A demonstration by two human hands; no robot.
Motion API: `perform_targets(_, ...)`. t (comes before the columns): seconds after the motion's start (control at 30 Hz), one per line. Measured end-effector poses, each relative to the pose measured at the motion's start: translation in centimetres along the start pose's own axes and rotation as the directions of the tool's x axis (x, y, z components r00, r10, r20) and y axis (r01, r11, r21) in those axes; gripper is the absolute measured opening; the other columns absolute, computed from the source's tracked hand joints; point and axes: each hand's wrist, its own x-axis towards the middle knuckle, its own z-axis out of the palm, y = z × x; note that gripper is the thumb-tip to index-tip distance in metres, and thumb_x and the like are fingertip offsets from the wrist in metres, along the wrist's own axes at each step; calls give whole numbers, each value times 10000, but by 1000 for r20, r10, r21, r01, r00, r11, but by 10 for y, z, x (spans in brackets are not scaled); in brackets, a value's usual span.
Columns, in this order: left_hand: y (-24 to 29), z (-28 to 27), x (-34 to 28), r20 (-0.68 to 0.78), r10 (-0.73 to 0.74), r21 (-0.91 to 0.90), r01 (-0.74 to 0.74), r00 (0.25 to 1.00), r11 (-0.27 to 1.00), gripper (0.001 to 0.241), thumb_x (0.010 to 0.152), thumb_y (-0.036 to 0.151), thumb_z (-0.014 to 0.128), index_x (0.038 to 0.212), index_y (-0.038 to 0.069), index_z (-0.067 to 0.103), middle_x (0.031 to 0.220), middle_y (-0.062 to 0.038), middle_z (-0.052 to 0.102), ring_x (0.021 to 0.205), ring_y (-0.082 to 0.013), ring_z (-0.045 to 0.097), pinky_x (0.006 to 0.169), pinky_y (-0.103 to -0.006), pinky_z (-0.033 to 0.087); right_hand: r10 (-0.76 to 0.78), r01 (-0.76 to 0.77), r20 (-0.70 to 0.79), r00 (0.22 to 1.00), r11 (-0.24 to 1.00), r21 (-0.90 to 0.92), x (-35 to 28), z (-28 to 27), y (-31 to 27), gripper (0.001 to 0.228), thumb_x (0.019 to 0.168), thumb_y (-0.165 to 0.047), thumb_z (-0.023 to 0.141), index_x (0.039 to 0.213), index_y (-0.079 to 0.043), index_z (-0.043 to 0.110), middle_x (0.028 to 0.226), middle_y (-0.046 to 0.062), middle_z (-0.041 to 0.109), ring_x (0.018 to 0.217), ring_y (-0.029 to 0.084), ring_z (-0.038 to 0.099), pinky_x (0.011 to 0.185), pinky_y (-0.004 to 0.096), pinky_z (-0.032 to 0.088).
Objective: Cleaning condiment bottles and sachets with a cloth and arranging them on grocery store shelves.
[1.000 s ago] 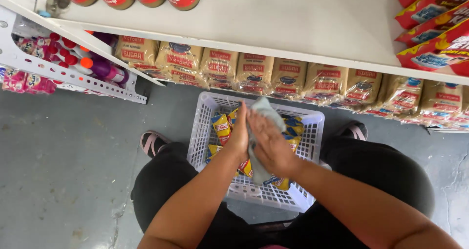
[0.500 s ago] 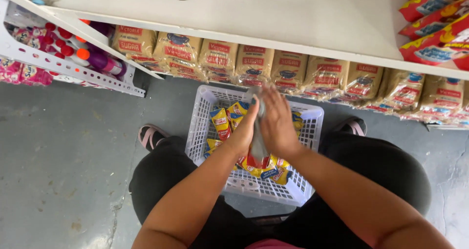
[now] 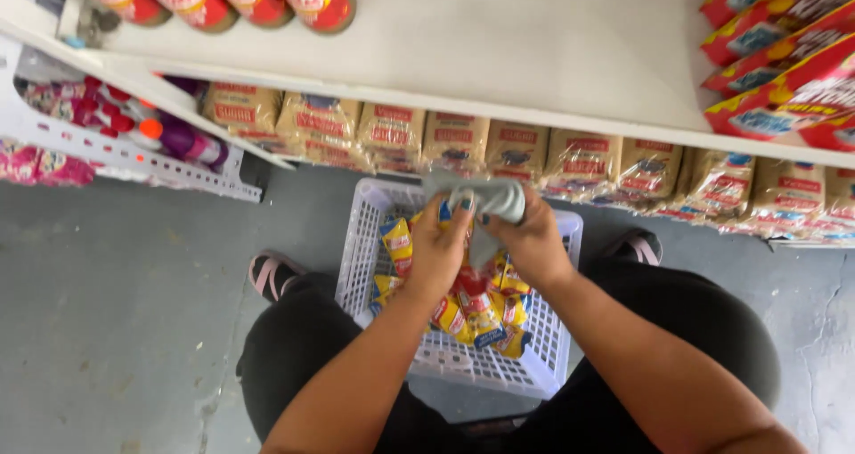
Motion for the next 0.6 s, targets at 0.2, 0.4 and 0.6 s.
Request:
perform_targets(0.2, -20, 0, 8, 137, -117, -220, 146, 984, 965, 218, 1040, 252, 659, 878, 117, 714, 712, 10, 599, 724, -86, 529, 752, -265, 470, -56, 96, -182, 982, 971, 218, 8, 0, -28, 339, 722, 25, 893, 975, -51, 681, 837, 111, 773, 744, 191, 761, 673, 320, 636)
perform_targets(0.4, 57, 13, 7, 105, -127, -453, 161, 986, 877, 208, 1020, 283, 668, 855, 167, 719, 757, -13, 658, 744, -133, 626, 804, -317, 500, -3, 92, -147, 989, 794, 601, 14, -10, -37, 184, 817, 97, 735, 942, -22, 673, 849, 189, 759, 763, 343, 783, 697, 443, 671)
perform_targets(0.6, 10, -8, 27, 93, -225, -635, 232, 970, 737, 295, 1012, 390, 658, 893, 129, 728, 836, -86, 770, 792, -194, 731, 807, -332, 544, 123, -116, 50, 991, 627, 771, 20, -40, -16, 359, 686, 83, 532, 979, -22, 710, 926, 151, 756, 869, 348, 766, 895, 482, 609)
